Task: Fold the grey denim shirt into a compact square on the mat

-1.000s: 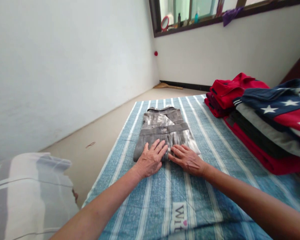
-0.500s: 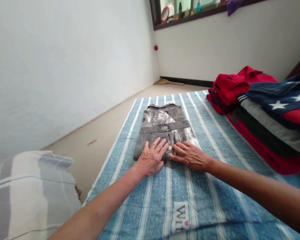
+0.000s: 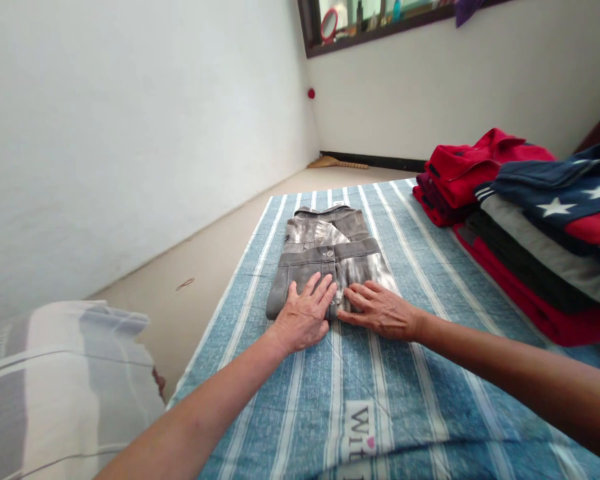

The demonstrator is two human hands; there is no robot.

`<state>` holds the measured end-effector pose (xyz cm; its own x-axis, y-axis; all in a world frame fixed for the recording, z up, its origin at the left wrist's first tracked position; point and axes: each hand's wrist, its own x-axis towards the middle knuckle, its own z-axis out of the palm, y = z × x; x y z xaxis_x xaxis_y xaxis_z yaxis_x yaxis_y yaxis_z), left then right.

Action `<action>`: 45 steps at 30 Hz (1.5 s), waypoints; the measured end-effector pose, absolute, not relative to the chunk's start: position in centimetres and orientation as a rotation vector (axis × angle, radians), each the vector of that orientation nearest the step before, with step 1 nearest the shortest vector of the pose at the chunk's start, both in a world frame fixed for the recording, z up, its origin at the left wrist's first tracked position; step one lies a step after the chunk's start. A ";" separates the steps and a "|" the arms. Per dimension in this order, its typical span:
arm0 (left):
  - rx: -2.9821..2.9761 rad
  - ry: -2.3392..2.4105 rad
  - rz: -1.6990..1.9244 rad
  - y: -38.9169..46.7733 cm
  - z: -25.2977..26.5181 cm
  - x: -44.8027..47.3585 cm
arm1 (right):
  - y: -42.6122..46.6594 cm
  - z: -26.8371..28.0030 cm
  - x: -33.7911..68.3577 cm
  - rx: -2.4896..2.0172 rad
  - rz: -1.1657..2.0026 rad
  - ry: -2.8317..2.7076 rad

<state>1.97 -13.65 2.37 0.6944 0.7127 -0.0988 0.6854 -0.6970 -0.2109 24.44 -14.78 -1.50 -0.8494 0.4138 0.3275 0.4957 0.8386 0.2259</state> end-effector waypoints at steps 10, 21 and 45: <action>-2.744 -1.135 0.237 -13.7 2.5 2.0 | -15.1 -1.3 24.5 -0.654 -0.467 -2.730; -2.745 -1.151 0.224 -13.6 2.3 1.9 | -15.5 -2.9 23.1 -0.839 -0.580 -2.549; -3.032 -1.241 0.300 -6.0 10.7 2.6 | -8.3 6.5 24.1 -0.948 -0.014 -2.639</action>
